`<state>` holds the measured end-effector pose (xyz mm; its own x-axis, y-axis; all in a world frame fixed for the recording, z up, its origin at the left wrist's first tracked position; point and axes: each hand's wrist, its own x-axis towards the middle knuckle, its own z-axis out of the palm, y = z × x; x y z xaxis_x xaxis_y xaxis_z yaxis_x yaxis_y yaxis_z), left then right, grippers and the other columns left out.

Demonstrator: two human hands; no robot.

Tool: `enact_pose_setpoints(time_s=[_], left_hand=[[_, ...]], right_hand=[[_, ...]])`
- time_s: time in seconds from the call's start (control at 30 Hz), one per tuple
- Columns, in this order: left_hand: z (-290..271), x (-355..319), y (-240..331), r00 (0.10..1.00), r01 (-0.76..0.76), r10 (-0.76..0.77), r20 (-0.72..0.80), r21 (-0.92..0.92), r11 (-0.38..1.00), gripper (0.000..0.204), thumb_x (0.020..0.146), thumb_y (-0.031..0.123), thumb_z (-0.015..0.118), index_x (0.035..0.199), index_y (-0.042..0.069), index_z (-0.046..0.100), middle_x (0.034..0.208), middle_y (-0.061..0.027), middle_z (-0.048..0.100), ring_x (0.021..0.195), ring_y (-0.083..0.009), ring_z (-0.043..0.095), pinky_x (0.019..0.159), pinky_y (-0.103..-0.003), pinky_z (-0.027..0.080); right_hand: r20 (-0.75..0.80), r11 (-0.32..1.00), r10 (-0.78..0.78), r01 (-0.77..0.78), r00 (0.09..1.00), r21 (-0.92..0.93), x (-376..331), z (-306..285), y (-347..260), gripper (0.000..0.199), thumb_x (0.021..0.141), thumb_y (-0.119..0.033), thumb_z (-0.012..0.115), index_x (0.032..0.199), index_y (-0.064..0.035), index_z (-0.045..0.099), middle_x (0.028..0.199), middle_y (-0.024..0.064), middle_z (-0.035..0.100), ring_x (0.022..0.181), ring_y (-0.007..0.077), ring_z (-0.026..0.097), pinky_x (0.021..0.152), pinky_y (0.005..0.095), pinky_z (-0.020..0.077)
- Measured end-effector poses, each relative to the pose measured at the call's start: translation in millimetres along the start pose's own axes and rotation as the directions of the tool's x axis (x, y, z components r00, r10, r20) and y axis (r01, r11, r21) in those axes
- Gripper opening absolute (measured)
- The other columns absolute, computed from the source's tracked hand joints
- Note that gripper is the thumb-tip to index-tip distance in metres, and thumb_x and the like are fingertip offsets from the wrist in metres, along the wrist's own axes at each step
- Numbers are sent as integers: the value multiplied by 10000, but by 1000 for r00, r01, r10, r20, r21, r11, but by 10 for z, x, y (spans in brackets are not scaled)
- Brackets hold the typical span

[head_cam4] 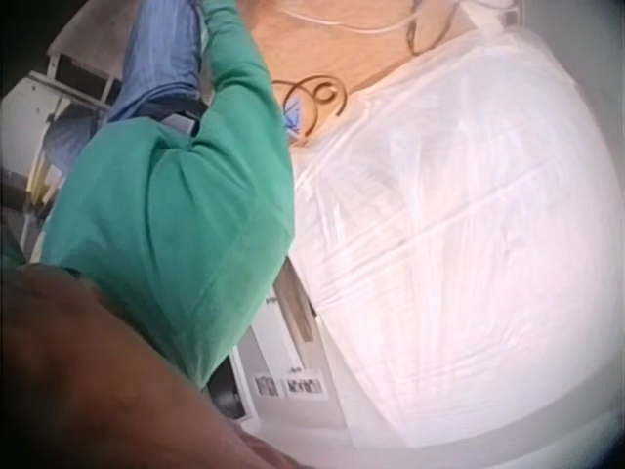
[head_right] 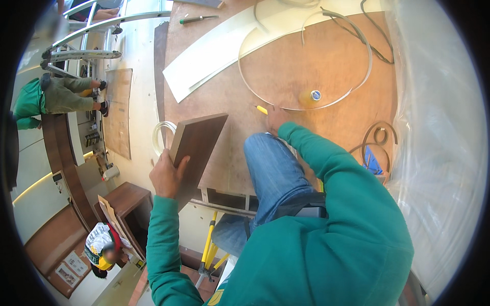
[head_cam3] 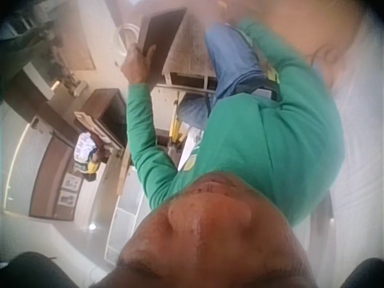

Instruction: The person assembles a cabinet door by wiping its surface, attaching metal hinges, and trimming the edges with a utility knife. They repeatedly flip the door to work on both sides and use a sanding block to smooth the edges.

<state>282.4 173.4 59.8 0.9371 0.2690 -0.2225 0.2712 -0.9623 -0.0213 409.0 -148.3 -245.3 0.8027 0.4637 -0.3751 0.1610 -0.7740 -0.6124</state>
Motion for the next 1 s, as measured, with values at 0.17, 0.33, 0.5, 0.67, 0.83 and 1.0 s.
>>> enact_pose_setpoints(time_s=[0.17, 0.33, 0.5, 0.67, 0.83, 1.0], left_hand=[[214, 20, 30, 998, 14, -14, -58, -8, 1000, 495, 925, 459, 832, 1077, 40, 617, 939, -162, 725, 821, -406, 720, 677, -490, 555], [294, 37, 82, 994, 5, -4, -113, 6, 1000, 469, 907, 453, 842, 1008, 58, 610, 867, -131, 687, 766, -378, 706, 645, -484, 545], [92, 121, 215, 993, -4, 2, -116, -11, 1000, 481, 870, 415, 871, 1085, 53, 639, 882, -135, 696, 817, -392, 706, 693, -511, 546], [-126, 403, 446, 996, 39, -60, -70, -269, 962, 548, 855, 383, 879, 1234, 46, 669, 959, -177, 724, 916, -392, 715, 779, -489, 556], [-8, 657, 586, 989, -83, 37, -141, -338, 937, 504, 877, 321, 875, 1271, 62, 697, 1009, -200, 744, 919, -407, 729, 792, -477, 564], [154, 733, 522, 999, 17, -33, -41, -346, 938, 426, 896, 323, 849, 1258, 127, 741, 951, -196, 761, 930, -410, 716, 795, -507, 557]], right_hand=[[96, 998, -35, 30, 995, 57, 48, -127, -230, 343, 1068, -253, 561, 1250, 36, 525, 1229, 308, 630, 1071, 504, 679, 938, 573, 557], [253, 998, -47, 33, 966, 58, 238, -102, -549, 332, 1113, -260, 526, 1251, 41, 516, 1175, 308, 666, 1084, 492, 683, 919, 581, 550], [260, 994, -12, -16, 966, 104, 317, 70, -764, 322, 1118, -265, 525, 1247, 31, 519, 1202, 318, 683, 1090, 485, 694, 921, 577, 554], [309, 995, -14, -16, 951, 96, 429, 165, -853, 326, 1111, -249, 537, 1288, 24, 514, 1225, 309, 691, 1096, 478, 706, 930, 568, 562], [372, 999, 15, -28, 928, 28, 517, 238, -895, 305, 1063, -142, 570, 1316, 20, 519, 1266, 296, 697, 1138, 451, 718, 952, 549, 578], [378, 998, 55, -53, 924, -15, 553, 318, -892, 309, 1020, -58, 555, 1317, 21, 531, 1279, 295, 700, 1162, 443, 721, 978, 548, 580]])
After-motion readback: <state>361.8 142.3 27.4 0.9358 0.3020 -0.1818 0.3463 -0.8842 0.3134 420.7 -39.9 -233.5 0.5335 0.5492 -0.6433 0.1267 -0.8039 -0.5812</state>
